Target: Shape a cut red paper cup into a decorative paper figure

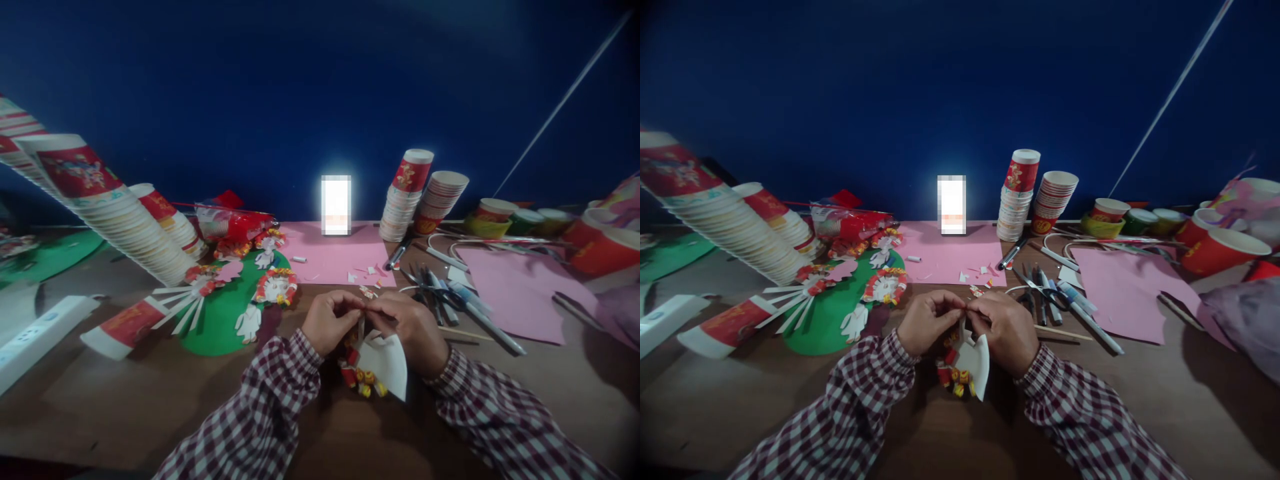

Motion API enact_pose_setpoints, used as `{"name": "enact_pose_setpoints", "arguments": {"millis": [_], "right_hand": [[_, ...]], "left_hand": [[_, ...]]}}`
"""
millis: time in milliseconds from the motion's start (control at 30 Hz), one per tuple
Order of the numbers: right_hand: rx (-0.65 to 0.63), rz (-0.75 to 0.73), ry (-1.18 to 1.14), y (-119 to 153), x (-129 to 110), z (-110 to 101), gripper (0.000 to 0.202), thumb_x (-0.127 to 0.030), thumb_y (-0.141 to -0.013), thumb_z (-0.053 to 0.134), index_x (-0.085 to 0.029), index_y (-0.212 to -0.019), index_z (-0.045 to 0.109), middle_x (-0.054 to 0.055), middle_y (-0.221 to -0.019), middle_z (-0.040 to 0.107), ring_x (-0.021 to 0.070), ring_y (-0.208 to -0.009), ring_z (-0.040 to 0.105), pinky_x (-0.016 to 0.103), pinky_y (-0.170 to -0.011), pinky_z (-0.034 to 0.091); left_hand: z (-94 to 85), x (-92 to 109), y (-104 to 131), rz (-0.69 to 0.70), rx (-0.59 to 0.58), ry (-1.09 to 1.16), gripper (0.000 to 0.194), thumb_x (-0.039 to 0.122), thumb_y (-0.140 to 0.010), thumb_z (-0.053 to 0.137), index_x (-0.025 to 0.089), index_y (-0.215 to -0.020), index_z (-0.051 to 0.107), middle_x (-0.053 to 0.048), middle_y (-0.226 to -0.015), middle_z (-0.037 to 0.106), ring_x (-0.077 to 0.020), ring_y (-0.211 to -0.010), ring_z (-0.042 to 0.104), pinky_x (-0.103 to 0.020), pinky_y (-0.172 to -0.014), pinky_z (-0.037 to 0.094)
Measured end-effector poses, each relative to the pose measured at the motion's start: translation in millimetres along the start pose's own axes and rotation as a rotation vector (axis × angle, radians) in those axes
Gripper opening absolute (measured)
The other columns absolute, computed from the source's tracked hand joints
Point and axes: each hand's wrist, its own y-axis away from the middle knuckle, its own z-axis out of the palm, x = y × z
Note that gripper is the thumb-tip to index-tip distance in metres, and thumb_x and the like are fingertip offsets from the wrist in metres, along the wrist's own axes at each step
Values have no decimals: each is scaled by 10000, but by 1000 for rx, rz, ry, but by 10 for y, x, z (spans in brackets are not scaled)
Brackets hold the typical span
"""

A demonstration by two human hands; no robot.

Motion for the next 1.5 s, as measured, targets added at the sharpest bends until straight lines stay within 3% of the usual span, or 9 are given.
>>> {"name": "enact_pose_setpoints", "arguments": {"millis": [167,300,533,767,1033,1500], "right_hand": [[73,-16,-7,-1,29,31,173,-243,-818,458,-198,-849,623,46,-803,616,153,-782,540,275,-707,414],[125,-25,-1,13,47,66,167,-255,-817,463,-196,-840,618,51,-799,616,159,-781,544,283,-715,420],[171,-36,49,36,43,102,164,-254,-815,467,-194,-850,616,49,-803,611,161,-794,540,288,-733,420],[145,-47,73,33,42,93,178,-263,-830,455,-188,-865,612,52,-814,607,161,-798,528,292,-739,410],[148,-102,170,32,9,68,184,-222,-827,441,-168,-805,615,56,-786,600,162,-809,519,285,-746,398],[176,-115,139,22,35,119,176,-212,-815,472,-163,-895,620,56,-824,612,161,-817,533,286,-727,431]], "left_hand": [[24,-5,-13,-111,-20,95,303,150,-628,600,97,-921,541,-28,-674,614,-82,-568,557,-174,-527,434],[24,13,-20,-173,-45,97,277,189,-634,602,89,-892,600,-49,-693,632,-81,-545,546,-174,-496,429],[-10,47,-18,-117,-90,39,206,271,-672,581,113,-757,682,-46,-657,650,-101,-550,545,-183,-499,411],[-7,9,-16,-100,-100,-33,226,285,-695,555,117,-779,680,-46,-663,650,-107,-559,544,-186,-511,413],[-23,7,-30,-26,-65,-75,382,423,-751,485,106,-623,656,-25,-552,603,-90,-509,500,-173,-479,372],[-8,23,-20,-61,9,-62,233,301,-707,562,99,-724,676,-61,-685,675,-121,-591,578,-197,-548,447]]}}
